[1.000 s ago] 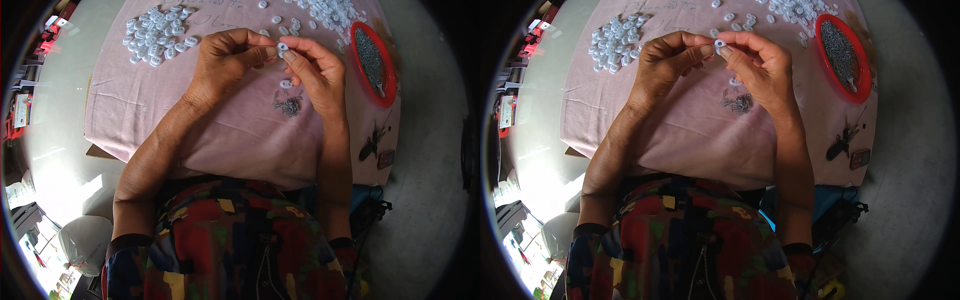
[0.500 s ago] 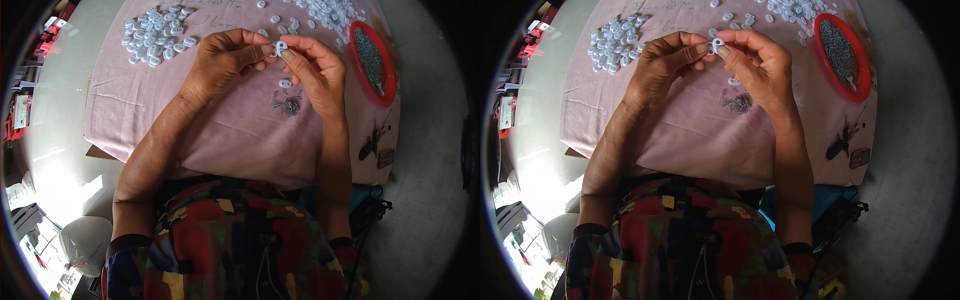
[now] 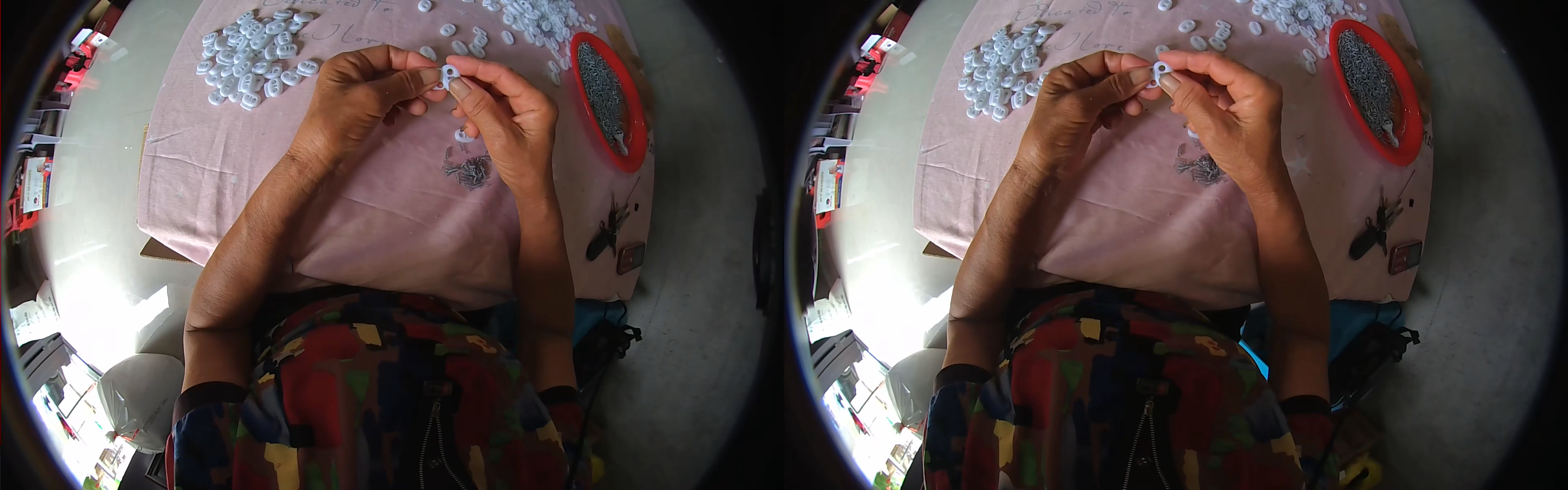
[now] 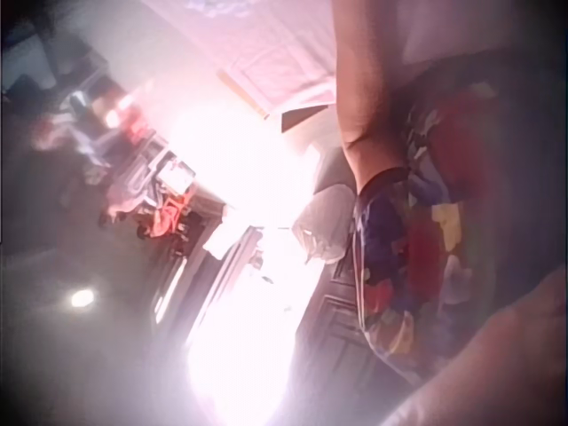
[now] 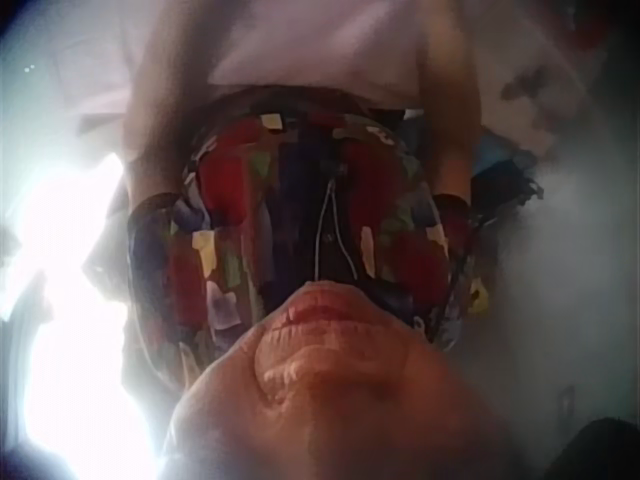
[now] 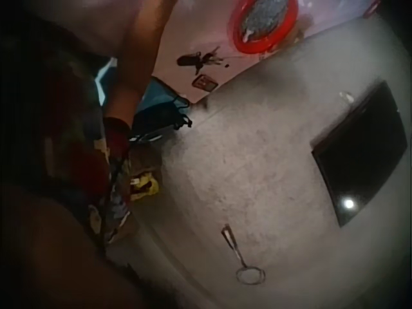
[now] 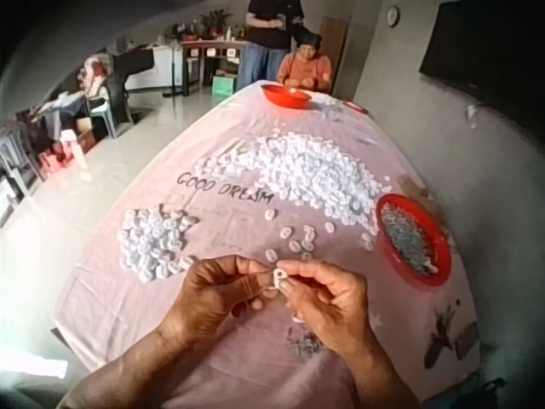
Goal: The person assembles small metal rings into holes of plastic button-like components by hand, working on a table.
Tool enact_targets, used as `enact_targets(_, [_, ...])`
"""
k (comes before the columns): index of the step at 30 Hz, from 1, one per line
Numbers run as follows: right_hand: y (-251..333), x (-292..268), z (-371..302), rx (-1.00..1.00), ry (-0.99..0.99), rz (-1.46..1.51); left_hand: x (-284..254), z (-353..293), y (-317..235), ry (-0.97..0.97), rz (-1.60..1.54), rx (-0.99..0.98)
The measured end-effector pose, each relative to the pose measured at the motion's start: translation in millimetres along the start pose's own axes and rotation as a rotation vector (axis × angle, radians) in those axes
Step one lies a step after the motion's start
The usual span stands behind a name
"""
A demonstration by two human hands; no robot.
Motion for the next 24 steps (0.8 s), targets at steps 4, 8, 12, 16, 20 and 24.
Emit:
enact_targets(4, [3.5, -0.4, 0.5, -0.007, 0.001, 0.020, 0.8, -0.8, -3.0, 0.011, -0.024, -0.027])
enact_targets(8, [4.1, 0.6, 0.1, -0.010, 0.002, 0.032, -0.7, -0.8, -2.1, 0.013, -0.006, -0.029])
enact_targets(12, [8.4, 2.2, -1.3, -0.043, -0.002, 0.054, 0.1, -0.9, -4.0, 0.008, -0.028, 0.003])
enact_targets(16, [10.9, 0.5, -1.1, -0.077, 0.010, 0.047, 1.0, -1.8, -7.5, 0.026, -0.027, 0.071])
enact_targets(20, [12.8, 0.6, -1.4, -0.111, -0.005, 0.061, 1.5, -1.6, -8.4, 0.019, 0.004, 0.079])
enact_targets(24, [13.5, -0.5, -1.3, -0.109, -0.014, 0.060, 2.5, -2.7, -9.5, 0.018, -0.008, 0.096])
Point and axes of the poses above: each hand's wrist, its own z-axis towards the middle knuckle, its own x-axis out of the palm, y = z × x, the point moved 7 cm from there along z, towards the middle knuckle
